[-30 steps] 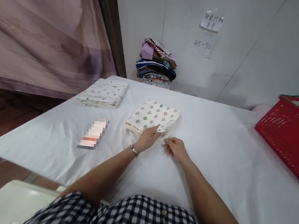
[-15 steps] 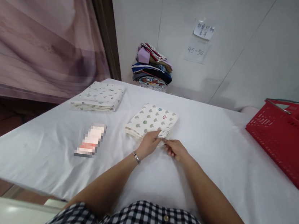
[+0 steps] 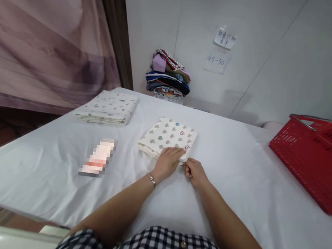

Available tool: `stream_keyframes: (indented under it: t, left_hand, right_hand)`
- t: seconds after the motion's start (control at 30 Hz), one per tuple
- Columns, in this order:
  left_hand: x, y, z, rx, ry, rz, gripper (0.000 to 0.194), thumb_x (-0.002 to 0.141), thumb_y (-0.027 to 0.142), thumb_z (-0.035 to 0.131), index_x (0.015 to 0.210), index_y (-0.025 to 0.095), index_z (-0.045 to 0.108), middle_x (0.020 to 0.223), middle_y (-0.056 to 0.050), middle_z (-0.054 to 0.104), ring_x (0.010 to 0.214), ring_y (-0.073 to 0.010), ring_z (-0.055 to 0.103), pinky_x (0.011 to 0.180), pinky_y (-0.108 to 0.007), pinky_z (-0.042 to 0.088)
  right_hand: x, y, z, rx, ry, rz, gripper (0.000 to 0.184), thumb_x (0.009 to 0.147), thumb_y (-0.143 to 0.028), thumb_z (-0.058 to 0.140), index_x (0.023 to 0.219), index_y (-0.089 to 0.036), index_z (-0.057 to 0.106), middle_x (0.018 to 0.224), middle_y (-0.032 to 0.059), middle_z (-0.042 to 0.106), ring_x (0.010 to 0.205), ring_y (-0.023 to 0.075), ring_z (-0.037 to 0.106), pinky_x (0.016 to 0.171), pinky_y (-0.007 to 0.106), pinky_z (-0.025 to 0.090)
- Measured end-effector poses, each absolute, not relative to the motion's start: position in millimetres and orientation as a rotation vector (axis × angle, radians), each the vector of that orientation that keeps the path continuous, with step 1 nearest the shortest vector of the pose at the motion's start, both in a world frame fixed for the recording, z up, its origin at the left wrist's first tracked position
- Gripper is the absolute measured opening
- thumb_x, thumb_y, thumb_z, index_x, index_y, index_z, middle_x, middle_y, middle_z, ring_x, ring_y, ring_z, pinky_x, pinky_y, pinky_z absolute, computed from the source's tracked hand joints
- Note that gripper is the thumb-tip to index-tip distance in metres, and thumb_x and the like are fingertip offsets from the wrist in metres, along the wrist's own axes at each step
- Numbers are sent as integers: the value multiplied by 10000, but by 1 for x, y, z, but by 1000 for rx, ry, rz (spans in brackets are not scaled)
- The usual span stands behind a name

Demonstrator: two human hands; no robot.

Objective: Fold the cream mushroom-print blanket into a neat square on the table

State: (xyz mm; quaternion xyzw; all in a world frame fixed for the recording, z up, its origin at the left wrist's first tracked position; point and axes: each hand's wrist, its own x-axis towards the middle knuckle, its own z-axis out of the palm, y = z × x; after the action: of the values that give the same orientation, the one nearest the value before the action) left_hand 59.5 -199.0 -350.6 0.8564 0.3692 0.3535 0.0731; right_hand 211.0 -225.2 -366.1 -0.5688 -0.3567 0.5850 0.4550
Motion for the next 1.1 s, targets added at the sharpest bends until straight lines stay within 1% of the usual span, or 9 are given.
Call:
stream_keyframes:
  t: [0.2,0.3,0.4,0.57,0.63,0.8,0.87,1.0,1.1]
  left_hand:
    - [60,-203,-343,2651,1170,1032,442,788,49,437,1186,218,528,1191,-36,605,1124,-180,508,954,-367,382]
    - [60,-202,-341,2687,1210,1021,426,807,57,419,1187,215,527,1204,-46,597,1163,-200,478,981,-392,350]
    - [62,-203,-346,2660,1197,957,403,809,69,423,1164,218,541,1165,-49,615,1104,-201,519,953,-388,375]
    - [66,-207,-355,2568,1156,979,429,752,44,452,1143,194,543,1137,-47,623,1071,-186,534,930,-353,396]
    - [66,-208,-356,2555,1150,967,404,768,56,449,1139,188,541,1134,-46,625,1056,-179,540,920,-342,397]
    - [63,-209,-352,2560,1170,903,382,790,87,458,1144,205,536,1140,-30,625,1033,-178,546,901,-333,391]
    - [63,-209,-348,2585,1184,927,354,814,113,453,1146,206,534,1142,-30,622,1029,-178,544,901,-333,380]
    - [64,-209,-346,2648,1219,905,290,865,181,442,1137,205,541,1140,-51,617,1051,-177,529,908,-339,363]
    - [67,-209,-349,2639,1211,815,277,841,230,511,1114,208,551,1094,-43,632,1024,-177,544,879,-330,380]
  right_hand:
    - [211,-225,-364,-1362,-871,1462,240,638,-321,603,576,-200,405,420,-87,414,324,40,329,323,192,144]
    - [211,-226,-365,-1340,-878,1467,258,639,-338,618,578,-201,407,419,-86,415,323,42,331,324,195,153]
    - [212,-227,-366,-1339,-886,1469,230,642,-306,595,566,-200,406,418,-83,421,326,44,337,329,196,148]
    - [213,-231,-368,-1278,-926,1490,197,665,-328,607,612,-181,489,497,-46,505,406,63,424,358,192,202]
    - [214,-232,-369,-1285,-953,1467,199,674,-340,618,628,-170,525,527,-31,527,432,65,427,367,191,209]
    - [216,-233,-376,-1360,-967,1396,252,670,-380,646,597,-161,544,512,-28,516,395,46,336,365,201,169]
    - [216,-233,-377,-1348,-940,1389,254,659,-382,659,593,-166,541,529,-17,543,401,54,353,370,206,187]
    - [215,-235,-379,-1283,-864,1397,245,631,-330,682,550,-188,500,545,3,570,480,104,457,399,214,262]
    - [216,-237,-378,-1270,-864,1393,273,621,-291,681,499,-193,458,543,8,569,470,99,435,409,220,284]
